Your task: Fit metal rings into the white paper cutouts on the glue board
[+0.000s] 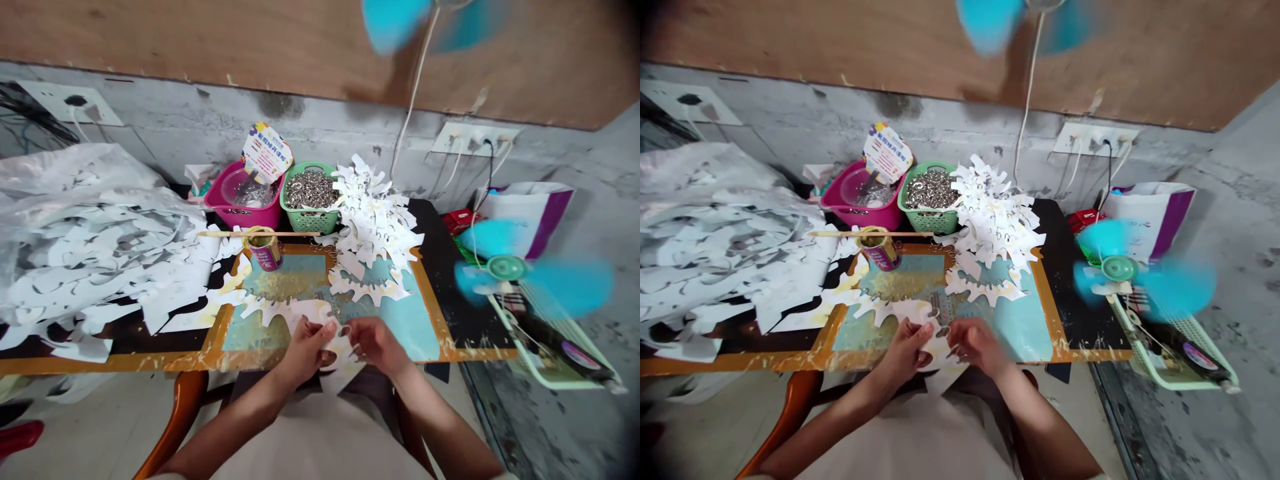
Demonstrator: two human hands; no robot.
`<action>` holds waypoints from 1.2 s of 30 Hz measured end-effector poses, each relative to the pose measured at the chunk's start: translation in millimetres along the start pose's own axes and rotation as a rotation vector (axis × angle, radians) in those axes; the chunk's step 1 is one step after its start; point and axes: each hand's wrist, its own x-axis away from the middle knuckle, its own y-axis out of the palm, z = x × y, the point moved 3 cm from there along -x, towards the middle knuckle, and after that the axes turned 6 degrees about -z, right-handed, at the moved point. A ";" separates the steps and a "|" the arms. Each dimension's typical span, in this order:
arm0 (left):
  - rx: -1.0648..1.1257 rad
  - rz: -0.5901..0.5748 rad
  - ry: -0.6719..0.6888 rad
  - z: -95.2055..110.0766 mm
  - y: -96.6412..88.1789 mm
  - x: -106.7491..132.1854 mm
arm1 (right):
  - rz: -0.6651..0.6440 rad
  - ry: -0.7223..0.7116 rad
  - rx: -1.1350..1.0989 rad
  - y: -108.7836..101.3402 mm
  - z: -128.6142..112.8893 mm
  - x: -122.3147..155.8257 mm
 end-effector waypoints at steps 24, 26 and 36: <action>-0.271 -0.263 0.237 22.9 -26.7 -2.1 | 1.230 -0.672 0.558 -76.0 -132.5 3.6; -0.423 -0.206 0.248 24.0 -27.0 3.4 | 1.308 -0.705 0.815 -113.4 -156.6 -43.1; -1.284 0.168 0.361 34.4 -44.1 -21.4 | 0.865 -0.202 1.321 -210.5 -120.4 -188.9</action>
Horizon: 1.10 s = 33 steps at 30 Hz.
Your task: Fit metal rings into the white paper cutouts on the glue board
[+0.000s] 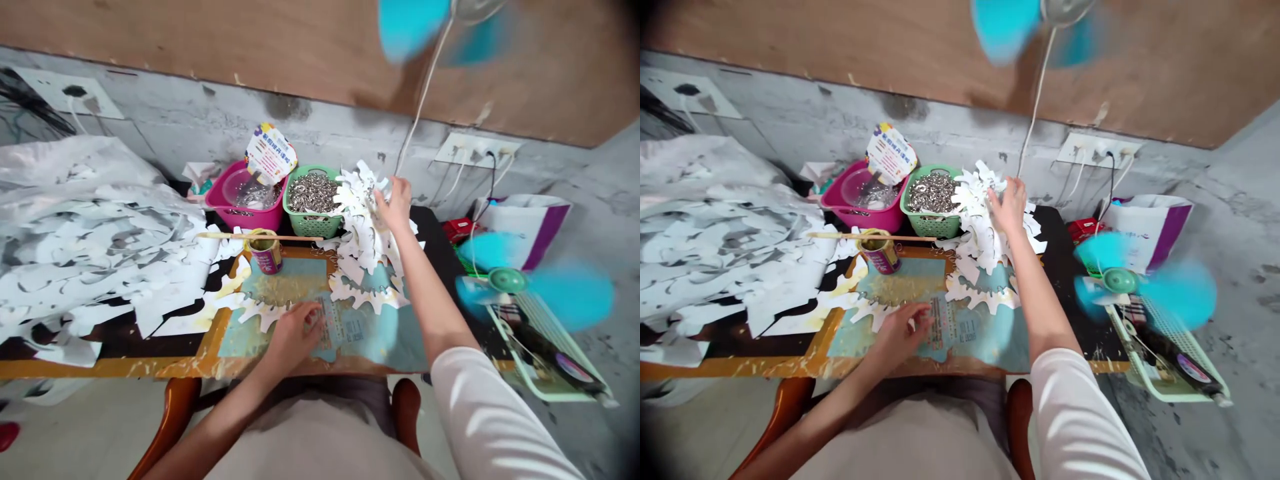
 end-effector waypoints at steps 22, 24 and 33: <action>-0.315 -0.132 0.048 -26.7 6.3 -10.6 | -0.623 0.146 -0.167 -59.4 10.0 332.8; -0.446 -0.099 0.094 -27.2 10.9 -1.8 | -0.532 0.021 -0.111 -63.5 2.1 340.5; -0.384 0.004 0.805 26.2 30.8 -4.0 | -0.530 -0.309 -0.306 -61.6 -0.9 320.6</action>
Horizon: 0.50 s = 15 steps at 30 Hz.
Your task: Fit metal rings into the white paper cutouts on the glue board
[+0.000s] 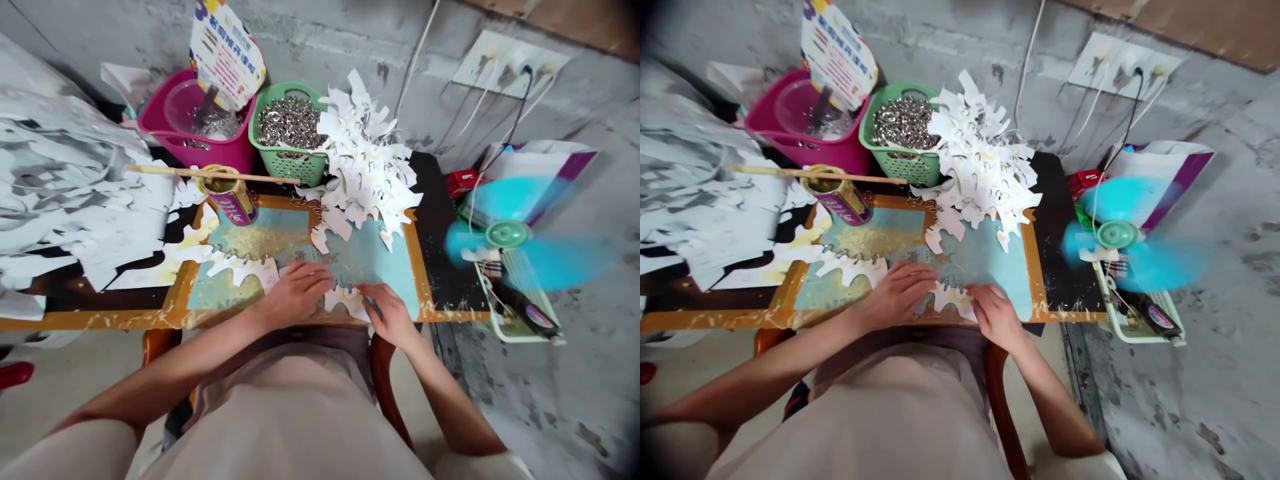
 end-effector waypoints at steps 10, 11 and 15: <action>0.220 -0.379 0.139 -6.2 42.9 -25.2 | -0.173 -0.091 0.052 1.3 21.0 3.0; 0.241 -0.401 0.106 -6.6 44.3 -23.9 | -0.189 -0.096 0.046 1.7 22.4 2.7; 0.306 -0.469 0.025 -6.5 51.4 -16.2 | -0.268 -0.071 0.100 4.4 26.6 -1.3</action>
